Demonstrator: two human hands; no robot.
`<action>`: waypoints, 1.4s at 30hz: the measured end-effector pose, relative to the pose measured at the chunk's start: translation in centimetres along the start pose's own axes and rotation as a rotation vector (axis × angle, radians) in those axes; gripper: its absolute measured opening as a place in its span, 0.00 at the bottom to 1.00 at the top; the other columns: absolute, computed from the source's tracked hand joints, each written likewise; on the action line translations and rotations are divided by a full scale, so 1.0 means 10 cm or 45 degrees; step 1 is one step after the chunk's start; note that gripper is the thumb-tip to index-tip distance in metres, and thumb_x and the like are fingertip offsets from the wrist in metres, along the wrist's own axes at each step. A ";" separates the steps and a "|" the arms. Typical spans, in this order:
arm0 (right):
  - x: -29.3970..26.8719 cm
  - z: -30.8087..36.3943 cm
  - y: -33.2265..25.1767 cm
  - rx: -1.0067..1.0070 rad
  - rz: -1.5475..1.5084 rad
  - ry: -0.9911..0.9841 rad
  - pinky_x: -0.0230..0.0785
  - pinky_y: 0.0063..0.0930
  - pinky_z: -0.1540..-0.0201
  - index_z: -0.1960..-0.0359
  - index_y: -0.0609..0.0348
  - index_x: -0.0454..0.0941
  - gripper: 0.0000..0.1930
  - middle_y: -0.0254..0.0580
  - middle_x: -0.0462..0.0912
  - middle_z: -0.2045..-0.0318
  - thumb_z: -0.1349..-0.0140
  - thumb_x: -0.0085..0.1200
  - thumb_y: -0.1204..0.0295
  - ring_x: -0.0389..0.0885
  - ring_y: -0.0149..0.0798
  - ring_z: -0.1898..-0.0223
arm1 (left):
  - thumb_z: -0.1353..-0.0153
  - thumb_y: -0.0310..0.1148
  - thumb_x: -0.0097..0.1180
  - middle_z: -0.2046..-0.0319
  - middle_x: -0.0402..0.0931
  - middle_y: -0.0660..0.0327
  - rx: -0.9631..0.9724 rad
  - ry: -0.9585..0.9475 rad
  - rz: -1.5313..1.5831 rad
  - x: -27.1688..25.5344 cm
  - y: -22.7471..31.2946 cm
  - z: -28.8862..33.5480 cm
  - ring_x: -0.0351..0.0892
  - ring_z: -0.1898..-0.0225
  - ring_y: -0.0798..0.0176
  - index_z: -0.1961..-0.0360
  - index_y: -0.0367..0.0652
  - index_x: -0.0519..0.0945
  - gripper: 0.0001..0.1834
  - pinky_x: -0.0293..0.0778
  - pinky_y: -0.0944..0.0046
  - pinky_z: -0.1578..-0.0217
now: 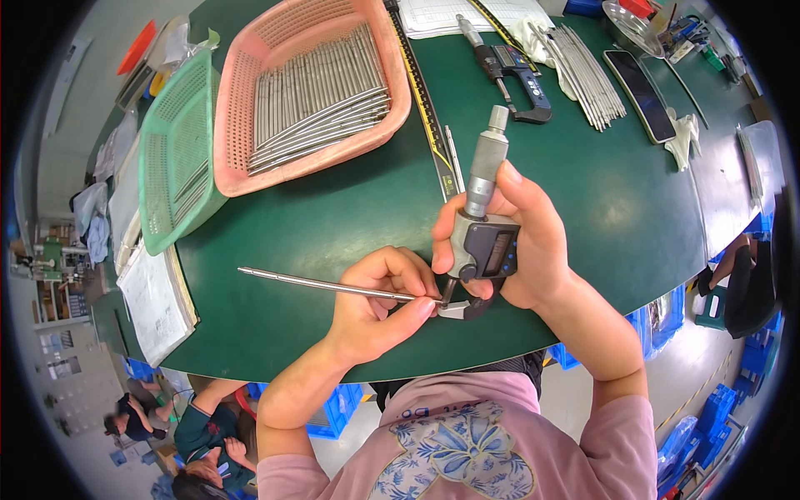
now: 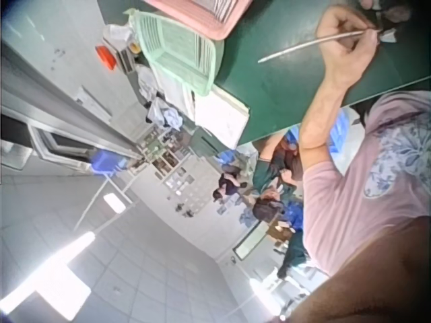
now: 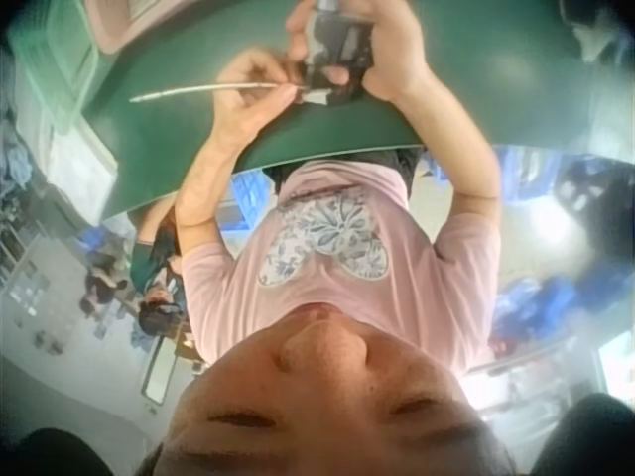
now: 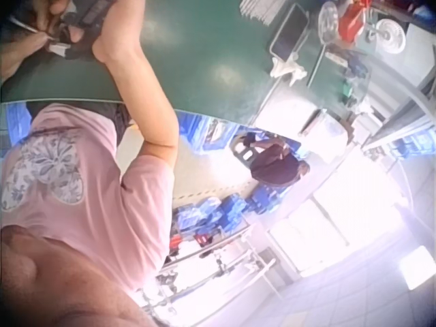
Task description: The person repeatedly picks up thin metal rods from a pink basket and measures their diameter using a digital caliper. After each measurement, the rod is placed into a green basket. The process is performed one rod at a time in a repetitive loop.
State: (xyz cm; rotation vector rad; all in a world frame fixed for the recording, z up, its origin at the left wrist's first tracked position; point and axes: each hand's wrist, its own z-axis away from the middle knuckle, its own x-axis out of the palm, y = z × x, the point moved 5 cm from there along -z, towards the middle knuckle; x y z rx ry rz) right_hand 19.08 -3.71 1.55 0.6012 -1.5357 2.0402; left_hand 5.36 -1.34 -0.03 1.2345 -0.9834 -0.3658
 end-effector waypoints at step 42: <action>-0.09 0.28 -0.55 -0.943 0.617 0.111 0.65 0.22 0.84 0.72 0.60 0.70 0.09 0.45 0.75 0.76 0.54 0.56 0.82 0.69 0.31 0.83 | 0.53 0.32 0.44 0.76 0.75 0.44 0.502 -0.105 -1.449 -0.04 -0.57 -0.37 0.74 0.73 0.44 0.77 0.32 0.76 0.13 0.69 0.52 0.72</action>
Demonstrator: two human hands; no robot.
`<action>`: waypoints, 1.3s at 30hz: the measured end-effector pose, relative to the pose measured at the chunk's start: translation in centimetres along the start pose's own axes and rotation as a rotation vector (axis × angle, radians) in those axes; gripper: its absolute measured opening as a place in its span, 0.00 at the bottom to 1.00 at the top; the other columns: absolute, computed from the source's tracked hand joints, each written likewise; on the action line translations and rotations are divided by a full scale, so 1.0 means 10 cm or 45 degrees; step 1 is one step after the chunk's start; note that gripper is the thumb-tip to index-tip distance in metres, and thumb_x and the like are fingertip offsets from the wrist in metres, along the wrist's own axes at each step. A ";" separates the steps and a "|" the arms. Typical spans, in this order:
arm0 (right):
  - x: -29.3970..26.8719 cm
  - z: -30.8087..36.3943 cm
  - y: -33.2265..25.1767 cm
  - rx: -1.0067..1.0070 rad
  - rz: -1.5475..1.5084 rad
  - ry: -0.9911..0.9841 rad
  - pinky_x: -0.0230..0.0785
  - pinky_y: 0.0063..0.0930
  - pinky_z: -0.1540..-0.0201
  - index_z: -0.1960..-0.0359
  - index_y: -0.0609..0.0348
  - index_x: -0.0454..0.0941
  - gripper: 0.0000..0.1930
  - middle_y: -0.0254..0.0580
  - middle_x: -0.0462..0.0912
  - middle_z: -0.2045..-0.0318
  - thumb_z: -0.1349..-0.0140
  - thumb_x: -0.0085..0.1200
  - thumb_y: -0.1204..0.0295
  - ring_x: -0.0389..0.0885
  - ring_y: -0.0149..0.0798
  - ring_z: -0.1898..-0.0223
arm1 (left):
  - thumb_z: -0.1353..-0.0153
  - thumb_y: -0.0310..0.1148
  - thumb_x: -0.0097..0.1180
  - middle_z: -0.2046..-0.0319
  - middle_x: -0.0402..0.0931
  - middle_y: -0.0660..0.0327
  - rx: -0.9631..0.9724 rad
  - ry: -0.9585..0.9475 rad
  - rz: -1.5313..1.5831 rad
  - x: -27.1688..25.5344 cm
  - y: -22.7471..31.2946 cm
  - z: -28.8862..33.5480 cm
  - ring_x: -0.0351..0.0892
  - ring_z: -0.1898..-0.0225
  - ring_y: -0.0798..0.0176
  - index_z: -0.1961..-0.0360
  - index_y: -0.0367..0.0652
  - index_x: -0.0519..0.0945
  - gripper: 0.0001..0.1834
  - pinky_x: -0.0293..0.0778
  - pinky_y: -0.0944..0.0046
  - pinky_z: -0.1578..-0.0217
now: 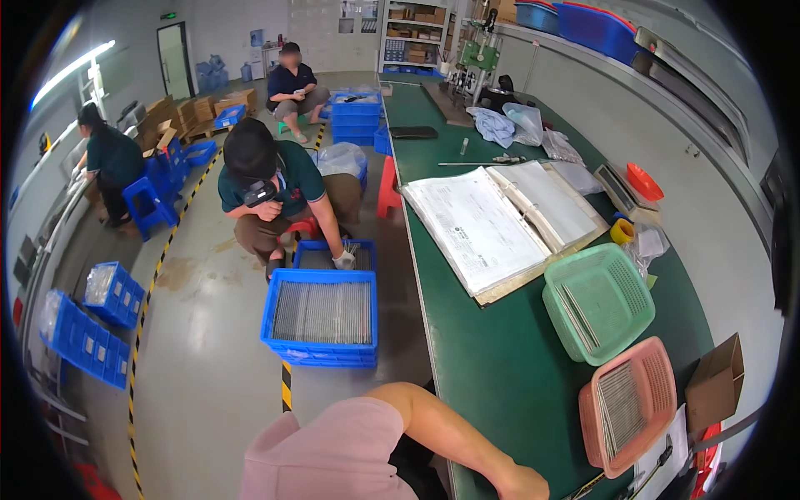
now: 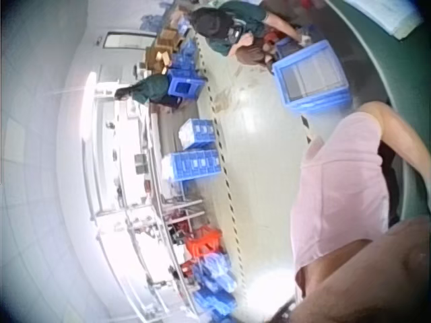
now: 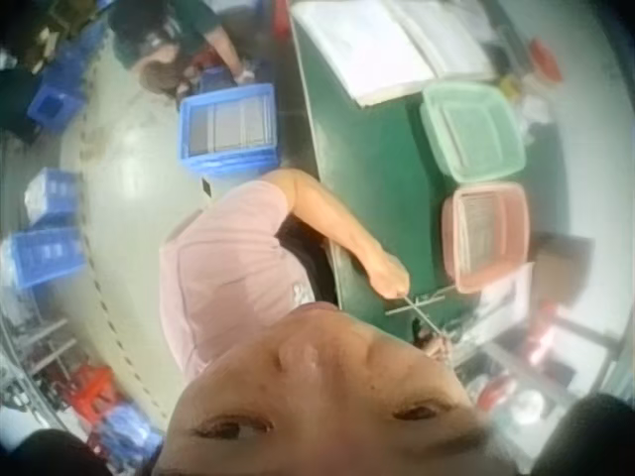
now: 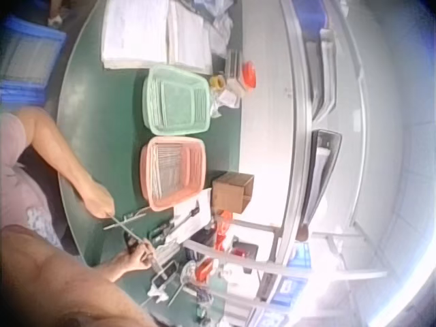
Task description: The person repeatedly picks up thin metal rods from a pink basket and measures their diameter using a digital caliper. After each measurement, the rod is placed into a green basket. The process is performed one rod at a time in a repetitive loop.
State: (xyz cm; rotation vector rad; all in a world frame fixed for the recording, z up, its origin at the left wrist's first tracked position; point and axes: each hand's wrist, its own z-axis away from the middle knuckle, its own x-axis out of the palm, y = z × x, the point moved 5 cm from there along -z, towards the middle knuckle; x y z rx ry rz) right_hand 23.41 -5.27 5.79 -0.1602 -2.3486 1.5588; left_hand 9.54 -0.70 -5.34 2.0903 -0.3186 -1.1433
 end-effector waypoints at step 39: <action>0.64 0.32 0.29 0.694 0.032 -0.081 0.58 0.16 0.78 0.71 0.61 0.71 0.04 0.32 0.72 0.80 0.41 0.46 0.74 0.66 0.24 0.81 | 0.43 0.32 0.49 0.78 0.69 0.63 -0.238 0.541 1.322 -0.56 0.14 -0.02 0.69 0.82 0.73 0.69 0.40 0.66 0.08 0.65 0.74 0.86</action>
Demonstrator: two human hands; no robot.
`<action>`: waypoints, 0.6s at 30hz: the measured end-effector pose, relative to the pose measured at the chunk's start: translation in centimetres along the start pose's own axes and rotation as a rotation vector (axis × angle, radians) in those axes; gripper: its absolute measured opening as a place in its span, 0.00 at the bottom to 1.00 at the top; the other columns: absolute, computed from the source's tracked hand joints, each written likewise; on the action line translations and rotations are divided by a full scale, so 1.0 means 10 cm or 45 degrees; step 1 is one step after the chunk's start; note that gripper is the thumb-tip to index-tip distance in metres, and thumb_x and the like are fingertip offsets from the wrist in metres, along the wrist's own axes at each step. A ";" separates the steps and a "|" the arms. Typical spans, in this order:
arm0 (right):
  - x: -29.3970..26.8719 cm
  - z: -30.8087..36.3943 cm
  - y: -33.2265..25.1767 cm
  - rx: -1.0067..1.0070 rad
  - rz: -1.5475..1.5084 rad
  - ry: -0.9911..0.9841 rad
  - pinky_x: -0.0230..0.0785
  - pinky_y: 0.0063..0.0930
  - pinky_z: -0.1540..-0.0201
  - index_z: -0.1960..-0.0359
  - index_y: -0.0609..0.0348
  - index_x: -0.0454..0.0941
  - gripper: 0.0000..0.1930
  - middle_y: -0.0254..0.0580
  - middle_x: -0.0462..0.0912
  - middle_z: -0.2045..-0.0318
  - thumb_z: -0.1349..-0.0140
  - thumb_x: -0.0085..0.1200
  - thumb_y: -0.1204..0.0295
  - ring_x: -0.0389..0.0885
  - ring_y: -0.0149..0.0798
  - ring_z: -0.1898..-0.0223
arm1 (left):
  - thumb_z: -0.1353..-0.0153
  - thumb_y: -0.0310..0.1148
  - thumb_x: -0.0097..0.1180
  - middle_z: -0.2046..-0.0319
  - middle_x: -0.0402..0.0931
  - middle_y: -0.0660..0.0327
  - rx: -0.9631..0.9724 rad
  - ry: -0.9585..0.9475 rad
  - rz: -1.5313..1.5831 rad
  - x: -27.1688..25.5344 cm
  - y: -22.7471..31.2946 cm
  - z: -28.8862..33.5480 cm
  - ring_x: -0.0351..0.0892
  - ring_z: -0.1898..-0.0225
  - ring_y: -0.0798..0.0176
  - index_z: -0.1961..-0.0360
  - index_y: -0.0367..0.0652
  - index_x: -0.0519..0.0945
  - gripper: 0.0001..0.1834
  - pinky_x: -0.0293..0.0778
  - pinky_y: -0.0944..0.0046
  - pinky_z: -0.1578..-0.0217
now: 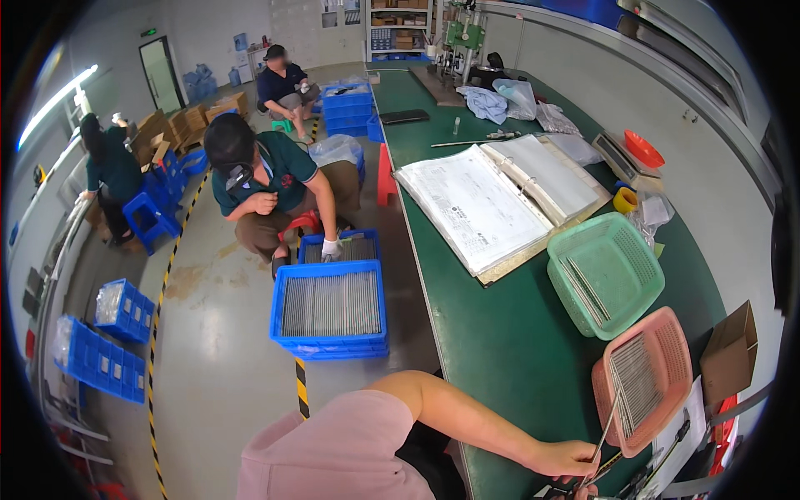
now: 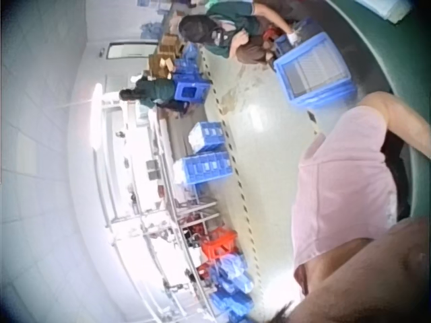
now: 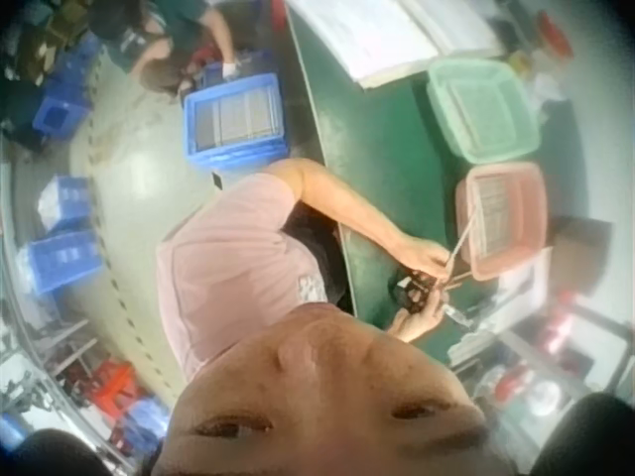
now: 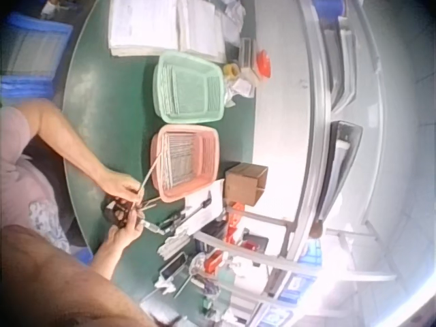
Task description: The person repeatedly picks up thin metal rods from a pink basket and measures their diameter using a digital caliper. After each measurement, the rod is placed into a green basket. The process is performed one rod at a time in a repetitive loop.
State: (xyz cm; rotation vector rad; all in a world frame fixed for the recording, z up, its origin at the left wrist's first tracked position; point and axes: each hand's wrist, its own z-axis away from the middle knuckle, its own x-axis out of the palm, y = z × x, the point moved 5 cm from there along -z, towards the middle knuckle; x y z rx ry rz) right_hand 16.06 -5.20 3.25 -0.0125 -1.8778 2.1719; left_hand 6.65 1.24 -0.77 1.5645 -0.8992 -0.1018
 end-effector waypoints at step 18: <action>-0.10 0.00 0.02 -0.017 -0.113 0.006 0.60 0.21 0.79 0.70 0.62 0.72 0.19 0.36 0.73 0.80 0.40 0.41 0.56 0.67 0.31 0.83 | 0.41 0.36 0.49 0.76 0.72 0.66 -0.093 -0.042 -0.117 -0.01 0.12 0.17 0.72 0.79 0.75 0.70 0.41 0.69 0.09 0.66 0.75 0.83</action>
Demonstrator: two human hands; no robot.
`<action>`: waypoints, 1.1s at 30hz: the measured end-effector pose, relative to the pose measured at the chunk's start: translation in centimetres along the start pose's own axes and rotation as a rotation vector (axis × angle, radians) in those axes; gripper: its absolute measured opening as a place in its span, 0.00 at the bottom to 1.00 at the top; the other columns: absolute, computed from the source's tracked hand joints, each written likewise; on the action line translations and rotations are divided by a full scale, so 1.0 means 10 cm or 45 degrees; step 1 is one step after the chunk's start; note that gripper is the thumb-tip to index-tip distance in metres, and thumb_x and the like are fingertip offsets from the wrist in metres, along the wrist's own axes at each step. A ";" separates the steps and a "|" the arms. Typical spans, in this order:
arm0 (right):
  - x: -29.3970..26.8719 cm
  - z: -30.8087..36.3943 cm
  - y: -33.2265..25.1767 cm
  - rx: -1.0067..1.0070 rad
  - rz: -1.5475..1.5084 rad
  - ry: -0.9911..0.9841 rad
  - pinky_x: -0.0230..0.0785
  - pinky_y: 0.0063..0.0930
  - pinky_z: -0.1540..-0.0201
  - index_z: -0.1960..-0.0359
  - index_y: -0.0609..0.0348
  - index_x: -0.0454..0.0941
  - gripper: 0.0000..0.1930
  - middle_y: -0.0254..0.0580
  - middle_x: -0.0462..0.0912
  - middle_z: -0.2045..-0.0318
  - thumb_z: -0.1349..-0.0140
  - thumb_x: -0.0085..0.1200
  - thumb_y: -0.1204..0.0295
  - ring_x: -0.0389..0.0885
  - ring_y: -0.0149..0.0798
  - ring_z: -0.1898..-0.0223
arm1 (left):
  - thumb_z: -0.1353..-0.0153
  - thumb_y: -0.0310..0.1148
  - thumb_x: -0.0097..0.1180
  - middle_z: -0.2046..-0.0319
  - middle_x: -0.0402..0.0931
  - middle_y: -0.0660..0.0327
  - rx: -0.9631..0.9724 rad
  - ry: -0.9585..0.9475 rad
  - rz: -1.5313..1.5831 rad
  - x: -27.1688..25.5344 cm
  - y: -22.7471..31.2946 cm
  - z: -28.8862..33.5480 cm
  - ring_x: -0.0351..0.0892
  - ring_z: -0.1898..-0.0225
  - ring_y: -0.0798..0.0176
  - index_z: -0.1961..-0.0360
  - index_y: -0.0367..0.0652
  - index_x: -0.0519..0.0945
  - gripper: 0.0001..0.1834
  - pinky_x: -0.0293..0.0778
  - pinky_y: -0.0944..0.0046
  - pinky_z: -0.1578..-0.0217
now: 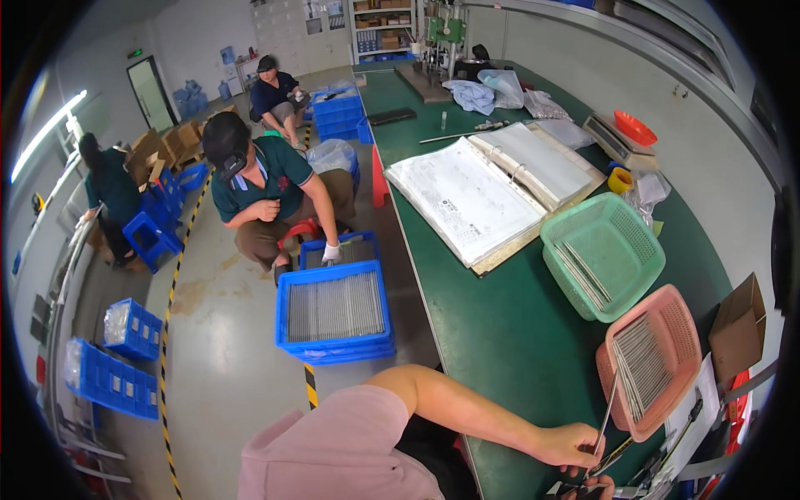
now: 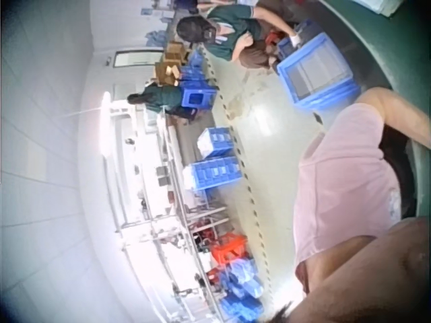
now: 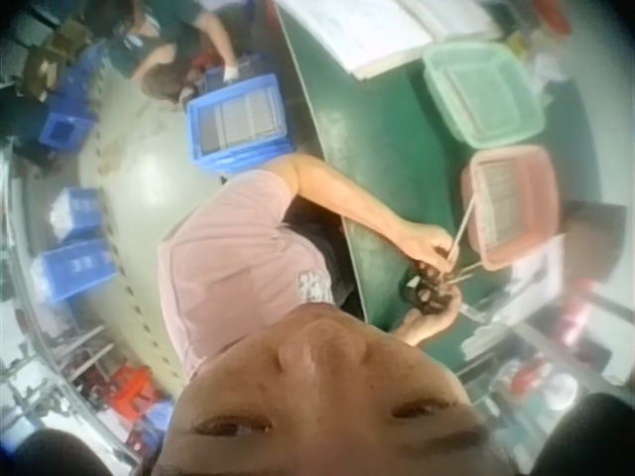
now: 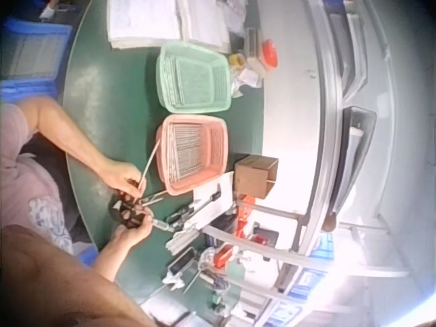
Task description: The person repeatedly picks up thin metal rods from a pink basket and measures their diameter using a digital caliper. After each measurement, the rod is placed into a green basket. The process is performed one rod at a time in a repetitive loop.
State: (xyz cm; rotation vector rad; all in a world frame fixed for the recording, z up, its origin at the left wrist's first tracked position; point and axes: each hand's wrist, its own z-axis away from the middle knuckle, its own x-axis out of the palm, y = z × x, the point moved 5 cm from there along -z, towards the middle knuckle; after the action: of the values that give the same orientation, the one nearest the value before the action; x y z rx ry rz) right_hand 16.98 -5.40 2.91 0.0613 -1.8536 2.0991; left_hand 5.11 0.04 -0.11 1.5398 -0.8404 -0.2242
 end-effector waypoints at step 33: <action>-0.29 -0.28 0.12 0.322 -0.714 -0.067 0.62 0.20 0.86 0.68 0.65 0.71 0.32 0.47 0.75 0.78 0.40 0.24 0.45 0.66 0.32 0.89 | 0.39 0.33 0.49 0.67 0.76 0.51 -0.376 -0.015 0.002 0.01 0.00 0.03 0.77 0.67 0.64 0.63 0.36 0.70 0.09 0.74 0.69 0.67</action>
State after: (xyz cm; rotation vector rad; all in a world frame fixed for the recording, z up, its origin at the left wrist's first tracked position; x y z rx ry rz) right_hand 19.89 -3.46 0.62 0.6247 -1.3700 1.9147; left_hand 5.05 -0.26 -0.13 1.2624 -0.7799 -0.3411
